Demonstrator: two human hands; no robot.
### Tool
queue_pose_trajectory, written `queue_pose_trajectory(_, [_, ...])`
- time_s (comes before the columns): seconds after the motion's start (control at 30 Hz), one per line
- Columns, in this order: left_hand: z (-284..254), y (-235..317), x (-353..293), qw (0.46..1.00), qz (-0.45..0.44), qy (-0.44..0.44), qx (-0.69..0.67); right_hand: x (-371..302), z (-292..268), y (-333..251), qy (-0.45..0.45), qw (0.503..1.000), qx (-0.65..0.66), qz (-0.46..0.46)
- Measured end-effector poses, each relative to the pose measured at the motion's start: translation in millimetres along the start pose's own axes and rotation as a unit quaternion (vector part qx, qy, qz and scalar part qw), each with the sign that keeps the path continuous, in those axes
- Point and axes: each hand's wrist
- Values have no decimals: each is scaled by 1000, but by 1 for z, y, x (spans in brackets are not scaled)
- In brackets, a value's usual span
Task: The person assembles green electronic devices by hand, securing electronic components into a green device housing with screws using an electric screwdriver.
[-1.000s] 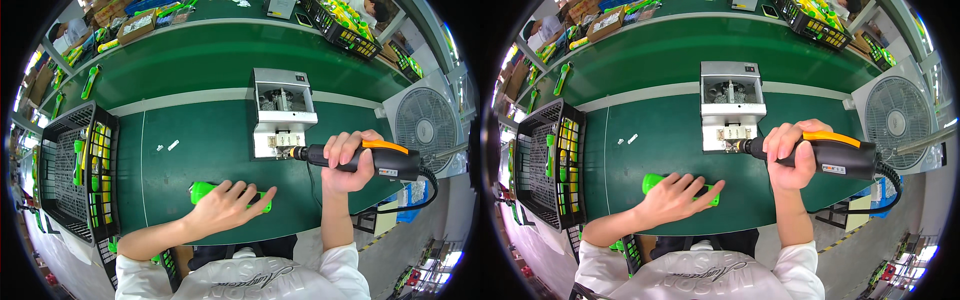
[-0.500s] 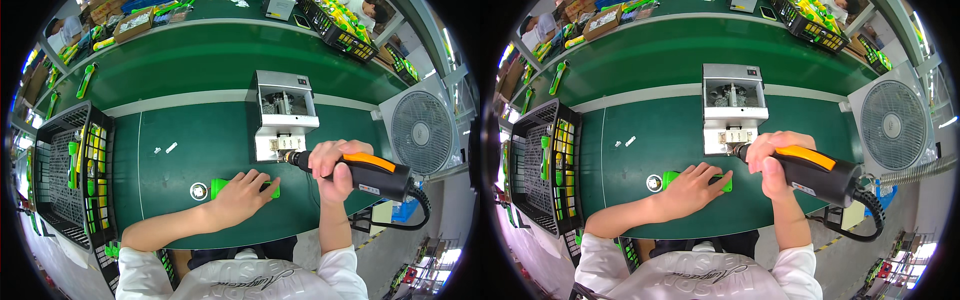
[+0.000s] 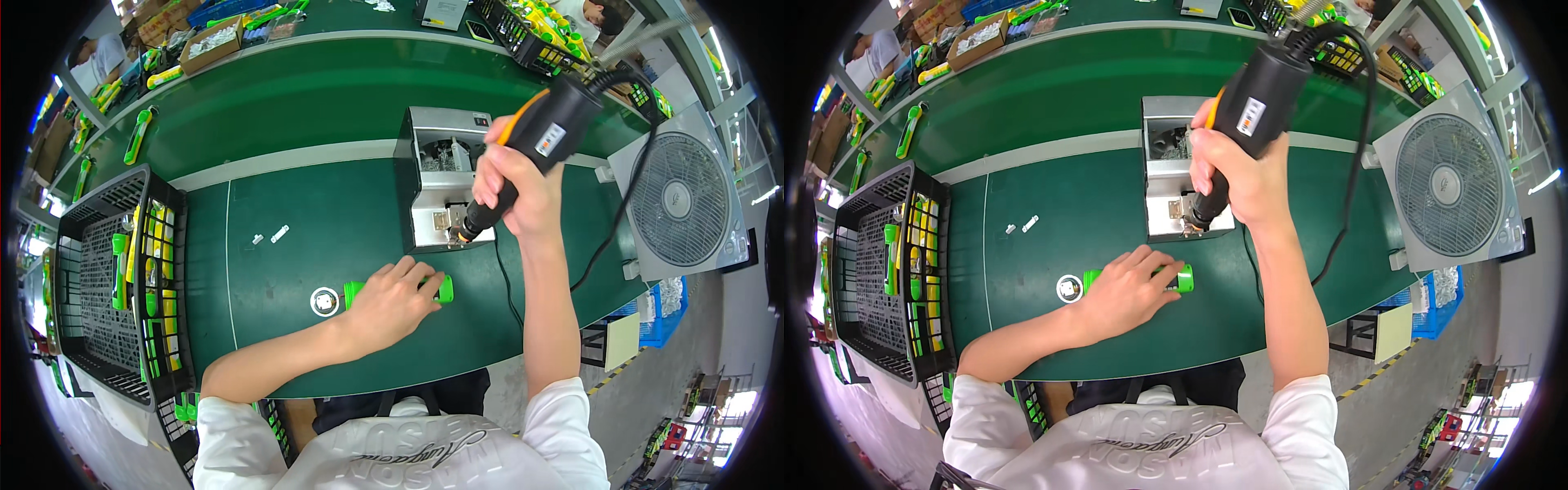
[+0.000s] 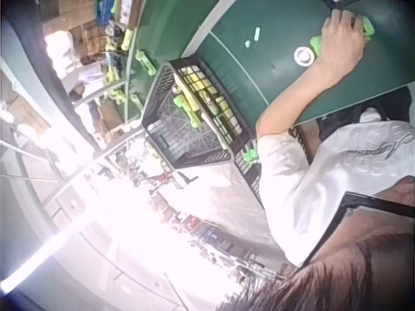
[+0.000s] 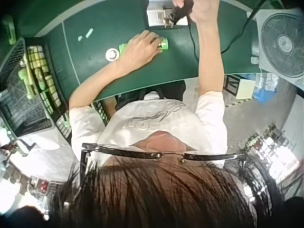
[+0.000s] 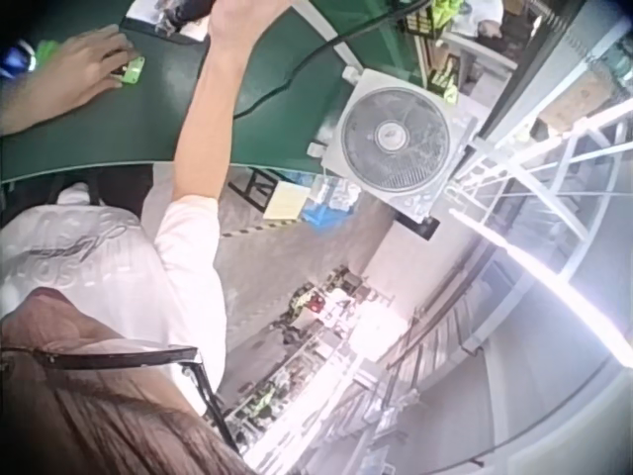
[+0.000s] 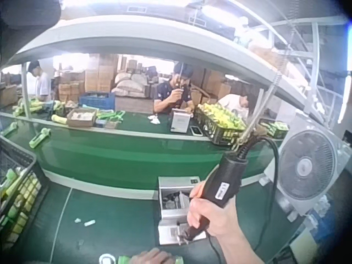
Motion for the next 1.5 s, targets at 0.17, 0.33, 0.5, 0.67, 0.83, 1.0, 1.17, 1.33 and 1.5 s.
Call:
queue_pose_trajectory(0.17, [1, -4, 4, 1000, -15, 24, 13, -38, -8, 7, 2, 998, 60, -11])
queue_pose_trajectory(0.33, [-1, -2, 7, 999, -35, 4, 1, -57, -9, 16, -3, 999, 29, -45])
queue_pose_trajectory(0.5, [-4, -2, 6, 1000, -21, -1, 5, -70, -18, 19, 10, 993, 77, -85])
queue_pose_trajectory(0.67, [-6, 6, 6, 999, -37, -26, 23, -80, -36, 12, 23, 982, 143, -117])
queue_pose_trajectory(0.83, [-5, 8, 9, 998, -42, -26, 26, -84, -43, 14, 32, 982, 129, -134])
queue_pose_trajectory(1.0, [-6, 5, 13, 999, -47, -22, 15, -84, -55, 18, -31, 983, 106, -145])
queue_pose_trajectory(1.17, [-9, 0, 18, 998, -53, -18, -13, -81, -41, 18, 3, 977, 165, -138])
queue_pose_trajectory(1.33, [-7, -1, 15, 998, -56, -14, -13, -83, -27, 26, 0, 984, 123, -127])
queue_pose_trajectory(1.5, [-8, -1, 13, 998, -62, -10, -12, -83, -23, 31, -13, 988, 107, -113])
Point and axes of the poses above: each hand's wrist, its own x-axis towards the middle knuckle, its own z-axis out of the palm, y = z × x, and after that the axes turned 5 degrees about -x, right-handed
